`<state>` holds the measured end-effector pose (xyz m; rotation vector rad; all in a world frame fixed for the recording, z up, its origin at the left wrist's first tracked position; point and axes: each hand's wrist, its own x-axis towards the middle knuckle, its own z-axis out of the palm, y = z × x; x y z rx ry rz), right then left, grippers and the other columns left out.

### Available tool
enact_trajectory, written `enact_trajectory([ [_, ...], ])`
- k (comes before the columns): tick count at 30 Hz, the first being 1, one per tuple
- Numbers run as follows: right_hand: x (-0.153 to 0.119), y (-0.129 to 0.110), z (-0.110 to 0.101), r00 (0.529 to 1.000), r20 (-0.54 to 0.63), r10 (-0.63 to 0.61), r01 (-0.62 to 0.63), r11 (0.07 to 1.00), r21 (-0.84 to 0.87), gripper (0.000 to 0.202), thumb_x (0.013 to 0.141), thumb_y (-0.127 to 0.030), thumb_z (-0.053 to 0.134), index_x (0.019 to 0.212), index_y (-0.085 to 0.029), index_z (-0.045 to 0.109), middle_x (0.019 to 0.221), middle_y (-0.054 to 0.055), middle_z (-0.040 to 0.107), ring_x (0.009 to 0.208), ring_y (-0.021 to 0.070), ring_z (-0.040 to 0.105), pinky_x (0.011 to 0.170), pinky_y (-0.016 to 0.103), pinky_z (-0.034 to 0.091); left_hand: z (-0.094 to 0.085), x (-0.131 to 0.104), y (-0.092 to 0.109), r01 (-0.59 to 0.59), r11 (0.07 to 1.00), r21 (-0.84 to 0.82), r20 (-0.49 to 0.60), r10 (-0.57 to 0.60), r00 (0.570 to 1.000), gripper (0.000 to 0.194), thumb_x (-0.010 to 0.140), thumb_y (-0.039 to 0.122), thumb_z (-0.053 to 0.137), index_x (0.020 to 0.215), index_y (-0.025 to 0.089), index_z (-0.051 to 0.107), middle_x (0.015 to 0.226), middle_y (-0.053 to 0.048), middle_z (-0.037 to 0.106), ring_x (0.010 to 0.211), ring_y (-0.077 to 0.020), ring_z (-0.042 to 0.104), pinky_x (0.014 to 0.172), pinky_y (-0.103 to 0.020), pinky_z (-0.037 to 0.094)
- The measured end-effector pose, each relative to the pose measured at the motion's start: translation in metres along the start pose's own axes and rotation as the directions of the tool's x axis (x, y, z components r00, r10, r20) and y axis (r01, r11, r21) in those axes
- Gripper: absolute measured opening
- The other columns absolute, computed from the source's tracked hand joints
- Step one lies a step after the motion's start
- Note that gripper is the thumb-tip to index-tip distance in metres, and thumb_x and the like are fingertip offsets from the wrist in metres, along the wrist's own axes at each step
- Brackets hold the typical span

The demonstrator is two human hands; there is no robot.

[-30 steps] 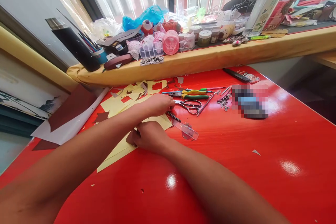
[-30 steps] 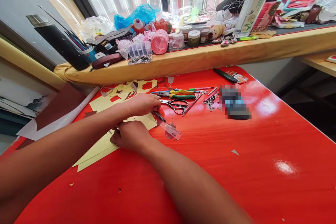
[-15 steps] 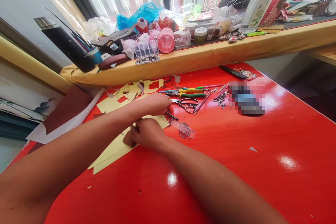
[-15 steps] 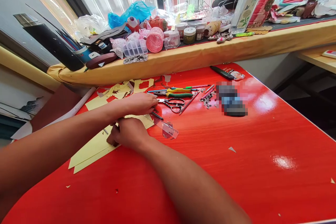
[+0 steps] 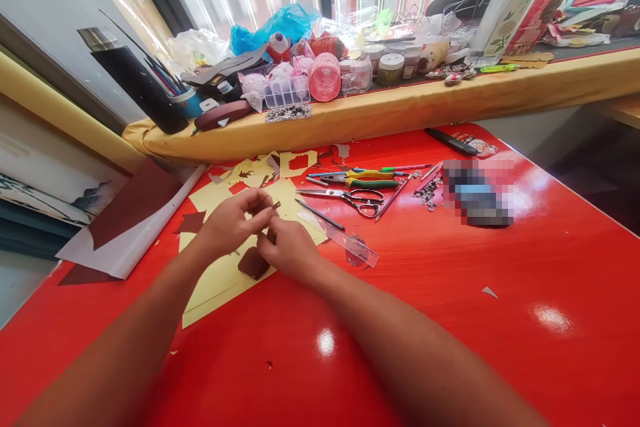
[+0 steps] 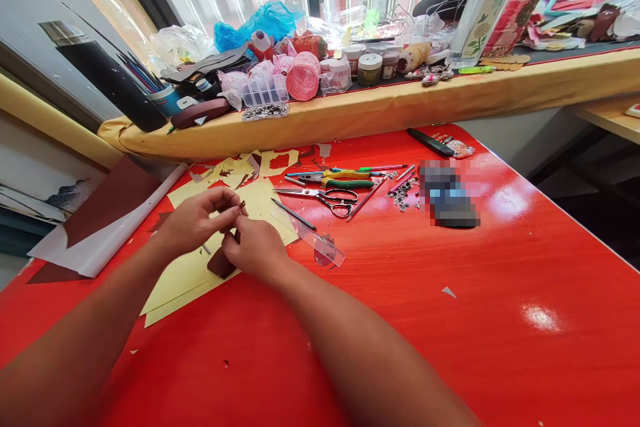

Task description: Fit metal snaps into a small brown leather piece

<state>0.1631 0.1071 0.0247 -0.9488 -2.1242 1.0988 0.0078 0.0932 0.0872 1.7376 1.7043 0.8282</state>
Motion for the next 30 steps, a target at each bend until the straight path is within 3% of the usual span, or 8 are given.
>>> enact_trajectory([
  [4,-0.002,0.001,0.004,0.995,0.028,-0.099,0.097,0.994,0.039,0.02,0.093,-0.023,0.06,0.102,-0.025,0.078,0.081,0.001,0.075,0.07,0.017,0.061,0.063,0.027,0.036,-0.003,-0.05,-0.026,0.065,0.997,-0.036,-0.219,-0.071,0.973,0.024,0.092,0.046,0.067,0.096,0.023,0.063,0.092,-0.003,0.07,0.088,-0.0211,0.067,0.08,-0.033,0.054],
  [7,-0.002,0.001,0.005,0.999,-0.005,-0.044,0.045,0.992,0.119,0.021,0.095,-0.024,0.061,0.106,-0.023,0.079,0.072,-0.001,0.069,0.068,0.0156,0.059,0.065,0.026,0.037,-0.006,-0.068,-0.033,0.074,0.988,-0.134,-0.352,-0.117,0.929,0.022,0.092,0.044,0.068,0.097,0.023,0.062,0.094,-0.003,0.07,0.091,-0.0208,0.068,0.081,-0.032,0.053],
  [9,-0.001,0.001,0.004,1.0,-0.017,-0.007,0.01,0.987,0.163,0.021,0.097,-0.029,0.062,0.107,-0.021,0.079,0.066,-0.003,0.064,0.061,0.014,0.054,0.062,0.026,0.036,-0.004,-0.073,-0.034,0.093,0.985,-0.149,-0.339,-0.139,0.931,0.022,0.091,0.042,0.069,0.098,0.022,0.063,0.092,-0.002,0.069,0.088,-0.02,0.067,0.078,-0.031,0.052],
  [14,0.001,0.0,0.002,0.998,0.041,-0.049,0.041,0.981,0.188,0.027,0.097,-0.041,0.065,0.109,-0.02,0.078,0.063,-0.005,0.057,0.058,0.0125,0.049,0.059,0.026,0.034,0.011,-0.075,-0.032,0.128,0.982,-0.136,-0.229,-0.157,0.961,0.018,0.093,0.041,0.065,0.094,0.023,0.064,0.085,0.001,0.067,0.078,-0.0164,0.062,0.07,-0.027,0.049],
  [22,-0.001,0.0,0.003,0.998,0.035,-0.047,0.039,0.978,0.206,0.027,0.095,-0.04,0.067,0.109,-0.019,0.076,0.061,-0.007,0.054,0.057,0.0121,0.046,0.058,0.026,0.033,0.014,-0.075,-0.036,0.183,0.967,-0.178,-0.228,-0.222,0.948,0.017,0.092,0.039,0.066,0.099,0.023,0.063,0.083,0.002,0.071,0.077,-0.017,0.066,0.071,-0.028,0.053],
  [30,0.002,0.0,0.008,0.999,-0.025,0.025,-0.018,0.97,0.242,0.02,0.094,-0.037,0.063,0.094,-0.019,0.073,0.06,-0.005,0.055,0.055,0.0125,0.044,0.056,0.026,0.033,0.014,-0.078,-0.03,0.14,0.978,-0.153,-0.182,-0.167,0.969,0.022,0.094,0.045,0.063,0.1,0.024,0.064,0.083,-0.001,0.075,0.076,-0.0197,0.071,0.07,-0.03,0.057],
])
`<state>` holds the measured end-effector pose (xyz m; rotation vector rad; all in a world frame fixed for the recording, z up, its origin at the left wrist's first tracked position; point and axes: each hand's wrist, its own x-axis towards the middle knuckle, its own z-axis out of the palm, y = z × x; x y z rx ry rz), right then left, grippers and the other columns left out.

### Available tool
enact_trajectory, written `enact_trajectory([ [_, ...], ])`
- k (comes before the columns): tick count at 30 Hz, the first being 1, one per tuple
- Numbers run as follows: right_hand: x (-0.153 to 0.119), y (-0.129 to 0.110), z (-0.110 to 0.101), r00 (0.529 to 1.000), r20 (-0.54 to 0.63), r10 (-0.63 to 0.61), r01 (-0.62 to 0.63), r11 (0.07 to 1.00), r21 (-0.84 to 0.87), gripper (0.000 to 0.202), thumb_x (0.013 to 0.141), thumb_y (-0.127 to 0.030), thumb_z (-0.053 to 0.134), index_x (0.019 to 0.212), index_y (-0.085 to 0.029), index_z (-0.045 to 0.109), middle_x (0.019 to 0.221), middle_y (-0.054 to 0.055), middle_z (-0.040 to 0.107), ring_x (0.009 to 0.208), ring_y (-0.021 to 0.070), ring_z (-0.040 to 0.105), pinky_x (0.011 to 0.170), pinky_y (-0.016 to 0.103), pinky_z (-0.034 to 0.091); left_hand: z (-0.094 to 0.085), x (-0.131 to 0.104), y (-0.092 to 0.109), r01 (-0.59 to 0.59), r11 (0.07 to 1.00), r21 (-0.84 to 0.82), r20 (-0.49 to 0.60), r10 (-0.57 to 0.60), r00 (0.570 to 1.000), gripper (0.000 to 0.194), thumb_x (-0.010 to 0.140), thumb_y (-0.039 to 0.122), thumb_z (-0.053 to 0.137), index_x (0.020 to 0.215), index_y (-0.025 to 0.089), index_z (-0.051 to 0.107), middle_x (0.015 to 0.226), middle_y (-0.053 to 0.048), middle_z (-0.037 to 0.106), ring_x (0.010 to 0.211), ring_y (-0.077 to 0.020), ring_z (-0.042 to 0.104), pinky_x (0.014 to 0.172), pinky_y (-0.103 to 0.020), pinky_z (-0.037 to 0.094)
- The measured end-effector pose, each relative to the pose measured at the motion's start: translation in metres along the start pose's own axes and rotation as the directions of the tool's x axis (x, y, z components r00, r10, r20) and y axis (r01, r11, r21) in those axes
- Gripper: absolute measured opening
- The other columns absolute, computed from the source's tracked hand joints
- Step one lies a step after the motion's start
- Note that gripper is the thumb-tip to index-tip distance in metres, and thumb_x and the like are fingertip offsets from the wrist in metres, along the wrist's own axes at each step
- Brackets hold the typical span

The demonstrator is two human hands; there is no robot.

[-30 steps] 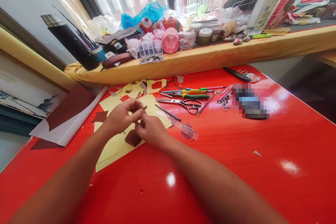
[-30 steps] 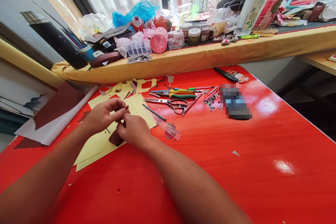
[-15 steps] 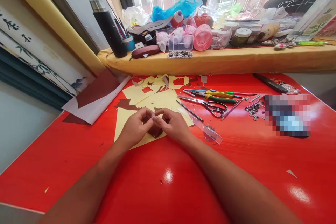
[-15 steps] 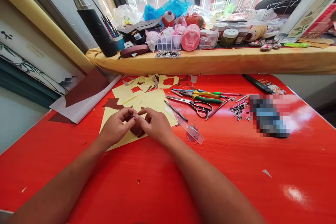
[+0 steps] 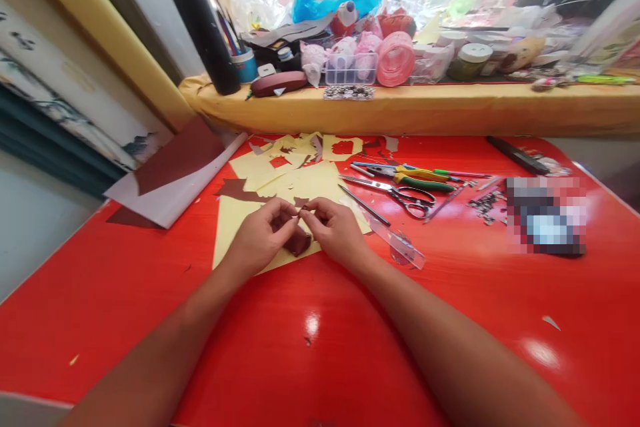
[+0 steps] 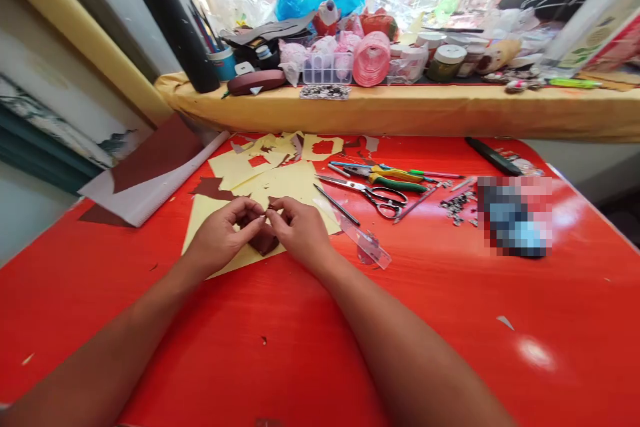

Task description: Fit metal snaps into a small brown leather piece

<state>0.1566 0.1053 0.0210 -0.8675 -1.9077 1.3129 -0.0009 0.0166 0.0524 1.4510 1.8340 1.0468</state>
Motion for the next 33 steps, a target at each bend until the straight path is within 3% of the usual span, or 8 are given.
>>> enact_trajectory([
  [3,-0.001,-0.003,-0.001,1.0,0.028,0.008,-0.008,1.0,-0.004,0.017,0.095,-0.033,0.062,0.096,-0.02,0.073,0.064,-0.005,0.059,0.058,0.012,0.048,0.057,0.024,0.035,-0.005,0.002,-0.001,-0.006,0.998,0.055,-0.001,0.006,1.0,0.036,0.091,0.05,0.067,0.116,0.025,0.068,0.086,-0.001,0.076,0.078,-0.0214,0.072,0.07,-0.03,0.058],
  [5,-0.001,-0.003,-0.002,0.999,0.046,0.024,-0.022,0.999,-0.035,0.018,0.096,-0.035,0.063,0.096,-0.021,0.073,0.068,-0.005,0.061,0.061,0.0119,0.051,0.059,0.023,0.036,-0.009,0.004,-0.003,-0.042,0.992,0.118,-0.01,0.044,0.999,0.042,0.091,0.055,0.067,0.124,0.029,0.071,0.102,-0.003,0.079,0.089,-0.0237,0.074,0.077,-0.032,0.059],
  [8,-0.002,-0.002,-0.003,0.997,0.068,0.046,-0.041,0.996,-0.076,0.019,0.098,-0.038,0.065,0.099,-0.021,0.074,0.07,-0.005,0.063,0.066,0.0118,0.055,0.062,0.022,0.038,-0.012,0.008,-0.007,-0.092,0.985,0.144,-0.002,0.093,0.996,0.039,0.089,0.058,0.068,0.118,0.033,0.078,0.118,-0.003,0.081,0.104,-0.0285,0.075,0.088,-0.035,0.06],
  [18,-0.003,-0.003,-0.004,0.995,0.094,0.036,-0.03,0.997,-0.064,0.018,0.1,-0.033,0.066,0.103,-0.022,0.079,0.08,-0.004,0.071,0.072,0.0113,0.057,0.067,0.02,0.04,-0.011,0.003,-0.007,-0.206,0.933,0.295,-0.054,0.231,0.971,0.03,0.093,0.053,0.059,0.11,0.038,0.078,0.114,-0.002,0.081,0.109,-0.0337,0.075,0.088,-0.041,0.058],
  [23,-0.006,-0.005,-0.005,0.999,0.001,0.054,-0.054,0.997,-0.057,0.031,0.102,-0.046,0.062,0.108,-0.02,0.079,0.078,-0.003,0.068,0.067,0.0114,0.052,0.061,0.022,0.037,-0.012,0.003,-0.006,-0.165,0.966,0.201,-0.078,0.184,0.98,0.028,0.091,0.055,0.063,0.104,0.037,0.081,0.106,-0.001,0.081,0.102,-0.0302,0.075,0.085,-0.036,0.059],
  [28,-0.01,-0.014,-0.006,0.997,-0.066,0.027,-0.038,0.986,-0.165,0.032,0.102,-0.045,0.061,0.108,-0.02,0.079,0.07,-0.005,0.061,0.063,0.0108,0.047,0.058,0.023,0.033,-0.012,0.003,-0.005,-0.029,0.99,0.14,-0.08,0.04,0.996,0.032,0.088,0.059,0.065,0.1,0.034,0.082,0.095,-0.001,0.082,0.091,-0.0288,0.076,0.08,-0.035,0.059],
  [33,-0.033,-0.021,-0.032,0.999,-0.038,0.018,-0.026,0.97,-0.241,0.034,0.103,-0.047,0.058,0.107,-0.021,0.078,0.07,-0.004,0.061,0.064,0.0116,0.048,0.059,0.023,0.034,-0.014,0.001,0.007,0.039,0.988,0.15,-0.119,-0.021,0.993,0.028,0.085,0.06,0.069,0.088,0.034,0.079,0.1,0.003,0.084,0.091,-0.0293,0.077,0.071,-0.034,0.06],
])
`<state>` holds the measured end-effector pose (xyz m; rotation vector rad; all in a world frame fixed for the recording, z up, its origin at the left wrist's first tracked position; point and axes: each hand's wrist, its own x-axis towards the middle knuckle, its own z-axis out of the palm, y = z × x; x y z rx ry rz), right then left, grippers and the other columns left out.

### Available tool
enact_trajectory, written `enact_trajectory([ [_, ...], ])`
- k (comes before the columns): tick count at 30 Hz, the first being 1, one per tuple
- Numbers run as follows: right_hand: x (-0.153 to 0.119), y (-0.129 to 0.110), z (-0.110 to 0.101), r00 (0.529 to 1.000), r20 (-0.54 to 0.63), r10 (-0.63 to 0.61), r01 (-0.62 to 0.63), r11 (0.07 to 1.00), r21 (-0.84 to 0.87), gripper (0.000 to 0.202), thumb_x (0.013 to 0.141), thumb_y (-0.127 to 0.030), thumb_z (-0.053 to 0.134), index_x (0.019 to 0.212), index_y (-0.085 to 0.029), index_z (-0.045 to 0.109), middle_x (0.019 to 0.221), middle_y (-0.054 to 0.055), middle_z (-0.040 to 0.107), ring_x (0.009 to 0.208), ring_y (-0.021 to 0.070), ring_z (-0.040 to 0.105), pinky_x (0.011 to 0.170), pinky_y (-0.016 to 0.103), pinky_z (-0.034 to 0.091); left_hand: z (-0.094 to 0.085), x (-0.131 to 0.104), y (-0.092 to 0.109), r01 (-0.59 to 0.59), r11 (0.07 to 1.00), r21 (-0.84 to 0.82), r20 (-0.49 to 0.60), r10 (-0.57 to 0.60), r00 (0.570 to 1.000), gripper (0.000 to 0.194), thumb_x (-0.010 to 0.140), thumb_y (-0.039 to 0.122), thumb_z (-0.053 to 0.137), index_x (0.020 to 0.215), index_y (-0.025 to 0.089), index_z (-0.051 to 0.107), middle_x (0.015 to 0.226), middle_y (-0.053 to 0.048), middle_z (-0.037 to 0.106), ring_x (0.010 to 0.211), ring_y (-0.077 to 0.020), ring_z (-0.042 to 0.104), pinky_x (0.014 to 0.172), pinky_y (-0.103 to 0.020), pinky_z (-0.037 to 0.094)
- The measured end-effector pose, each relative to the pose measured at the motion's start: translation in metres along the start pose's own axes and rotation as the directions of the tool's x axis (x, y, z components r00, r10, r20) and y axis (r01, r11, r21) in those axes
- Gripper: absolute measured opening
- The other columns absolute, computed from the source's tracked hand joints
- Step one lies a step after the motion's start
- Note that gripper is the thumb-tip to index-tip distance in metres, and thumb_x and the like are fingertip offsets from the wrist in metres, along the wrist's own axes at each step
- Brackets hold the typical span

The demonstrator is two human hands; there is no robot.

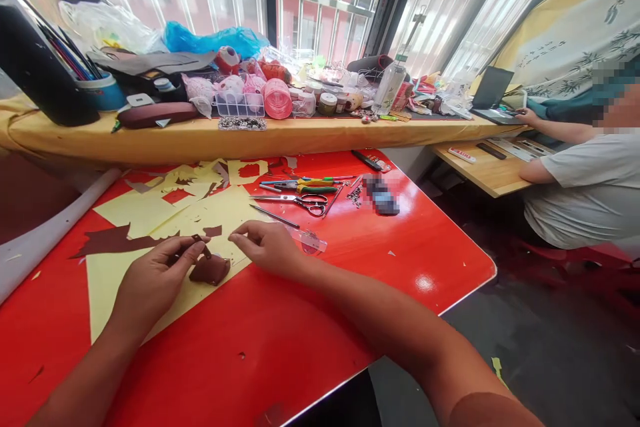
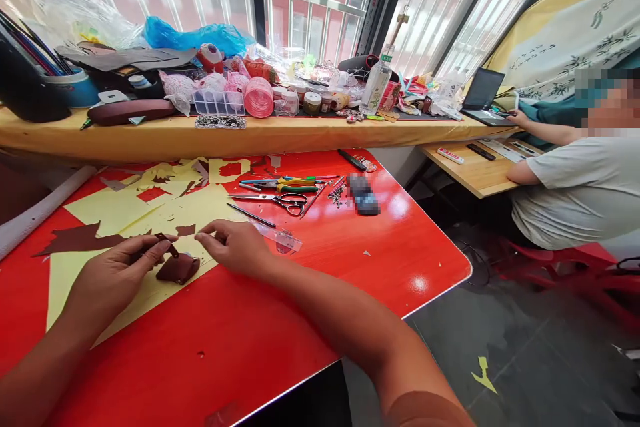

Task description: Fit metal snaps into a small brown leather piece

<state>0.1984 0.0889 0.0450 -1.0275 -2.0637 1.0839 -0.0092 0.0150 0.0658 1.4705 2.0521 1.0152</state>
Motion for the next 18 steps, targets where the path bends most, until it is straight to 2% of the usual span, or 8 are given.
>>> enact_trajectory([
  [2,-0.013,0.011,-0.023,0.999,-0.032,0.01,-0.011,0.999,-0.043,0.031,0.102,-0.044,0.06,0.103,-0.019,0.078,0.077,-0.001,0.066,0.066,0.0117,0.05,0.061,0.023,0.036,-0.001,-0.001,0.003,0.018,0.999,0.03,-0.036,-0.017,0.999,0.027,0.083,0.061,0.072,0.085,0.035,0.079,0.101,0.006,0.084,0.087,-0.0288,0.078,0.068,-0.035,0.06],
  [4,-0.027,0.028,-0.052,0.991,-0.121,0.059,-0.074,0.99,-0.122,0.031,0.101,-0.042,0.059,0.098,-0.018,0.078,0.075,-0.001,0.067,0.065,0.0124,0.052,0.061,0.023,0.038,-0.002,-0.002,0.005,0.017,1.0,0.012,-0.04,-0.016,0.999,0.029,0.082,0.064,0.072,0.085,0.037,0.08,0.097,0.008,0.085,0.089,-0.0299,0.079,0.068,-0.037,0.062],
  [8,-0.054,0.064,-0.12,0.938,-0.312,0.152,-0.231,0.944,-0.234,0.037,0.101,-0.045,0.052,0.101,-0.015,0.075,0.076,0.002,0.068,0.065,0.015,0.054,0.061,0.025,0.039,0.0,-0.004,0.006,0.051,0.997,-0.062,0.035,-0.049,0.998,0.03,0.083,0.068,0.07,0.089,0.041,0.081,0.091,0.009,0.085,0.098,-0.0315,0.079,0.081,-0.043,0.065],
  [12,-0.081,0.085,-0.178,0.872,-0.448,0.198,-0.366,0.871,-0.328,0.037,0.099,-0.044,0.053,0.105,-0.015,0.075,0.074,0.004,0.068,0.065,0.0176,0.057,0.061,0.028,0.038,0.004,-0.003,0.006,0.091,0.995,-0.037,0.059,-0.088,0.994,0.031,0.08,0.072,0.071,0.088,0.044,0.082,0.094,0.009,0.085,0.11,-0.0363,0.077,0.091,-0.052,0.064],
  [16,-0.101,0.094,-0.21,0.833,-0.507,0.223,-0.47,0.769,-0.434,0.029,0.098,-0.037,0.056,0.105,-0.018,0.077,0.08,0.006,0.073,0.071,0.0206,0.062,0.064,0.03,0.038,0.007,-0.001,0.004,0.094,0.995,-0.014,0.037,-0.094,0.995,0.03,0.077,0.074,0.071,0.08,0.046,0.08,0.089,0.009,0.084,0.131,-0.0398,0.068,0.101,-0.059,0.059],
  [18,-0.105,0.096,-0.216,0.831,-0.503,0.236,-0.497,0.72,-0.484,0.026,0.098,-0.032,0.056,0.107,-0.02,0.078,0.084,0.006,0.076,0.074,0.0213,0.065,0.065,0.03,0.037,0.007,0.0,0.004,0.11,0.994,-0.005,0.058,-0.109,0.992,0.029,0.077,0.072,0.071,0.081,0.045,0.08,0.087,0.008,0.084,0.122,-0.0385,0.073,0.099,-0.056,0.061],
])
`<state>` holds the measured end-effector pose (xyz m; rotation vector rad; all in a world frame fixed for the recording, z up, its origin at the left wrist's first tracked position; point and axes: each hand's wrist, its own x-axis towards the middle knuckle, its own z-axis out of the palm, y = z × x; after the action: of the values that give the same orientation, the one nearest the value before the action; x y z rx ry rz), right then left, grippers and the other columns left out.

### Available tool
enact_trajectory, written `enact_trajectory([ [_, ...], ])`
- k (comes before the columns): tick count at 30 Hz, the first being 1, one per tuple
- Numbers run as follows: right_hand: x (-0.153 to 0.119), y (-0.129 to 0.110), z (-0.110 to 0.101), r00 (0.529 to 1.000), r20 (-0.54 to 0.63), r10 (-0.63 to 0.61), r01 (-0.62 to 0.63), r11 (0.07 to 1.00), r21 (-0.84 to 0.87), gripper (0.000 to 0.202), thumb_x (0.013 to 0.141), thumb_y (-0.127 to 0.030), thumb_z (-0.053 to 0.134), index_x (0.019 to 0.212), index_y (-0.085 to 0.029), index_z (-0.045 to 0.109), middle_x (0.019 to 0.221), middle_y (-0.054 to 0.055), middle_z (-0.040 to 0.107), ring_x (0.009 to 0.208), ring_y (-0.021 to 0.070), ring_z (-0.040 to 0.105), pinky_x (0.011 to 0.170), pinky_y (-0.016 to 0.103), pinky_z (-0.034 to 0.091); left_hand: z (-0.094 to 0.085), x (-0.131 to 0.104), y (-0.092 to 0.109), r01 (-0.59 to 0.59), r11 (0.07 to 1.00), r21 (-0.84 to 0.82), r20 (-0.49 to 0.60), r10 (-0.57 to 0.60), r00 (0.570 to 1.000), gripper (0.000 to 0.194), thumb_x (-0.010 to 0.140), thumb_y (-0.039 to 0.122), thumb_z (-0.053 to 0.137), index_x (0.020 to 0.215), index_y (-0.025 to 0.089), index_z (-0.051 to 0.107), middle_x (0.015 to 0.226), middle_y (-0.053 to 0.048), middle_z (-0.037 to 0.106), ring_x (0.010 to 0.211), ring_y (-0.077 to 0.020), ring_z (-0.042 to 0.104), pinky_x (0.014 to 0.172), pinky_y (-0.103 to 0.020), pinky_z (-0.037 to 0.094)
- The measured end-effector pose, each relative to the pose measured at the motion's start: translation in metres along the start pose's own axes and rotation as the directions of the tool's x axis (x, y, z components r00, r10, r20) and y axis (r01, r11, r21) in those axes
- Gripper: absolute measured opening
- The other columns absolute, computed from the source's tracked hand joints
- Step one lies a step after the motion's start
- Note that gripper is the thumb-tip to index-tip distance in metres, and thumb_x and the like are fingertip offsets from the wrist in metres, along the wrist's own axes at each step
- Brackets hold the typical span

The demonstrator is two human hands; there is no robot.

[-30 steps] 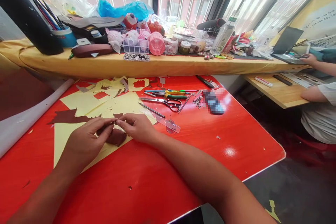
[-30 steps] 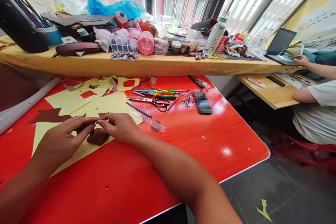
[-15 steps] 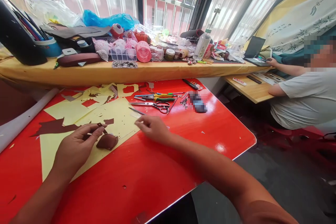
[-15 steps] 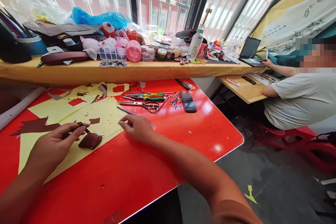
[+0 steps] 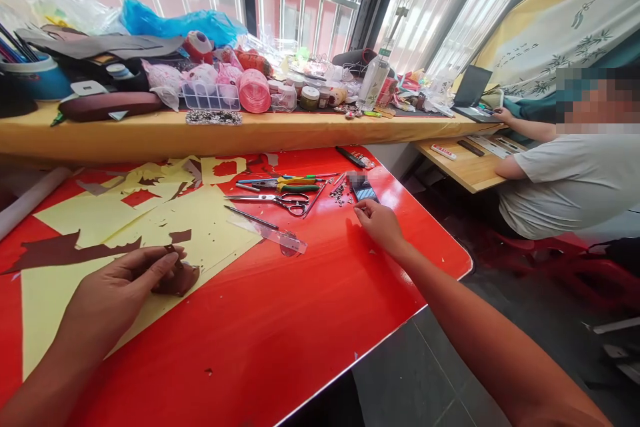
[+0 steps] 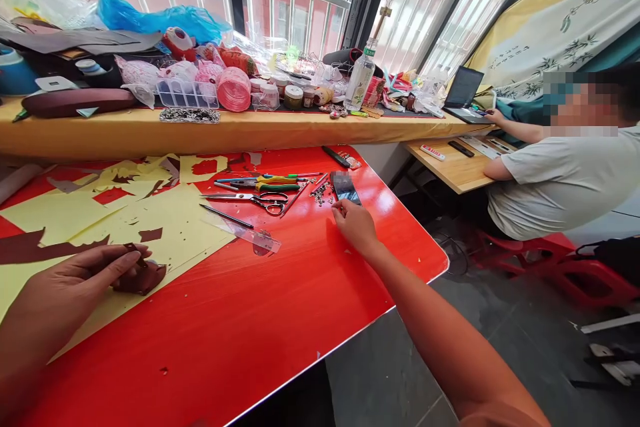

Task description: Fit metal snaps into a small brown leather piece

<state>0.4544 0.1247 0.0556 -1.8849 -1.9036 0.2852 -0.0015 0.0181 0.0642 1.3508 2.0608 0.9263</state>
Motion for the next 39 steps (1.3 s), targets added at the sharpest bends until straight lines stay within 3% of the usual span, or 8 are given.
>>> enact_trajectory([
  [5,0.007,-0.005,0.005,0.999,0.04,-0.006,0.013,0.986,-0.164,0.024,0.101,-0.032,0.061,0.114,-0.02,0.077,0.087,0.008,0.078,0.08,0.0241,0.069,0.066,0.03,0.036,0.001,0.001,0.004,0.039,0.998,-0.038,0.053,-0.037,0.998,0.03,0.076,0.067,0.073,0.086,0.04,0.081,0.086,0.005,0.084,0.084,-0.0321,0.079,0.076,-0.045,0.065],
  [16,0.025,-0.026,0.022,0.991,0.131,0.0,0.036,0.961,-0.275,0.029,0.103,-0.031,0.056,0.123,-0.019,0.074,0.1,0.014,0.081,0.095,0.0295,0.075,0.079,0.032,0.045,0.002,-0.005,0.031,0.269,0.961,-0.065,0.023,-0.268,0.963,0.053,0.052,0.063,0.068,0.09,0.028,0.079,0.091,-0.002,0.084,0.092,-0.0336,0.077,0.087,-0.04,0.06],
  [23,0.031,-0.022,0.025,0.993,0.115,0.009,0.0,0.997,-0.078,0.021,0.099,-0.028,0.058,0.108,-0.018,0.075,0.096,0.013,0.08,0.092,0.0275,0.073,0.078,0.031,0.046,0.001,-0.001,0.013,0.209,0.974,-0.091,0.091,-0.201,0.975,0.043,0.064,0.06,0.074,0.095,0.031,0.079,0.093,0.001,0.083,0.092,-0.03,0.076,0.086,-0.037,0.059],
  [28,0.018,-0.035,0.027,0.974,0.225,-0.013,-0.038,0.975,0.22,0.032,0.1,-0.048,0.053,0.098,-0.02,0.068,0.057,-0.002,0.06,0.05,0.0179,0.057,0.053,0.027,0.041,0.004,-0.007,0.009,0.152,0.956,-0.25,0.163,-0.113,0.98,0.033,0.077,0.055,0.079,0.096,0.028,0.077,0.088,0.001,0.08,0.082,-0.0221,0.068,0.08,-0.032,0.055],
  [30,0.01,-0.049,0.029,0.955,0.294,-0.05,-0.063,0.929,0.364,0.037,0.097,-0.056,0.055,0.097,-0.021,0.065,0.051,-0.007,0.051,0.042,0.0145,0.047,0.046,0.025,0.036,0.006,-0.009,0.008,0.139,0.934,-0.33,0.209,-0.072,0.975,0.031,0.08,0.052,0.08,0.097,0.026,0.078,0.083,0.0,0.077,0.077,-0.0197,0.064,0.077,-0.031,0.052],
  [33,-0.003,-0.078,0.038,0.893,0.438,-0.104,-0.261,0.673,0.692,0.041,0.084,-0.06,0.074,0.091,-0.021,0.064,0.048,-0.01,0.045,0.039,0.0102,0.037,0.041,0.023,0.027,0.01,-0.011,0.007,0.1,0.881,-0.462,0.243,0.018,0.97,0.04,0.08,0.057,0.082,0.097,0.021,0.078,0.077,-0.003,0.073,0.068,-0.0181,0.058,0.067,-0.032,0.049],
  [37,-0.02,-0.123,0.058,0.827,0.535,-0.17,-0.391,0.51,0.766,0.044,0.08,-0.059,0.081,0.085,-0.021,0.06,0.046,-0.011,0.042,0.04,0.0079,0.034,0.042,0.022,0.024,0.013,-0.011,0.006,0.076,0.849,-0.523,0.26,0.074,0.963,0.041,0.083,0.057,0.08,0.095,0.018,0.079,0.076,-0.005,0.07,0.069,-0.0173,0.059,0.067,-0.031,0.049],
  [39,-0.027,-0.145,0.069,0.785,0.577,-0.226,-0.413,0.504,0.759,0.043,0.081,-0.059,0.081,0.087,-0.021,0.061,0.046,-0.011,0.042,0.04,0.0078,0.033,0.042,0.022,0.023,0.013,-0.011,0.005,0.086,0.828,-0.554,0.257,0.072,0.964,0.038,0.084,0.055,0.08,0.093,0.017,0.079,0.074,-0.005,0.07,0.068,-0.0167,0.059,0.066,-0.031,0.048],
])
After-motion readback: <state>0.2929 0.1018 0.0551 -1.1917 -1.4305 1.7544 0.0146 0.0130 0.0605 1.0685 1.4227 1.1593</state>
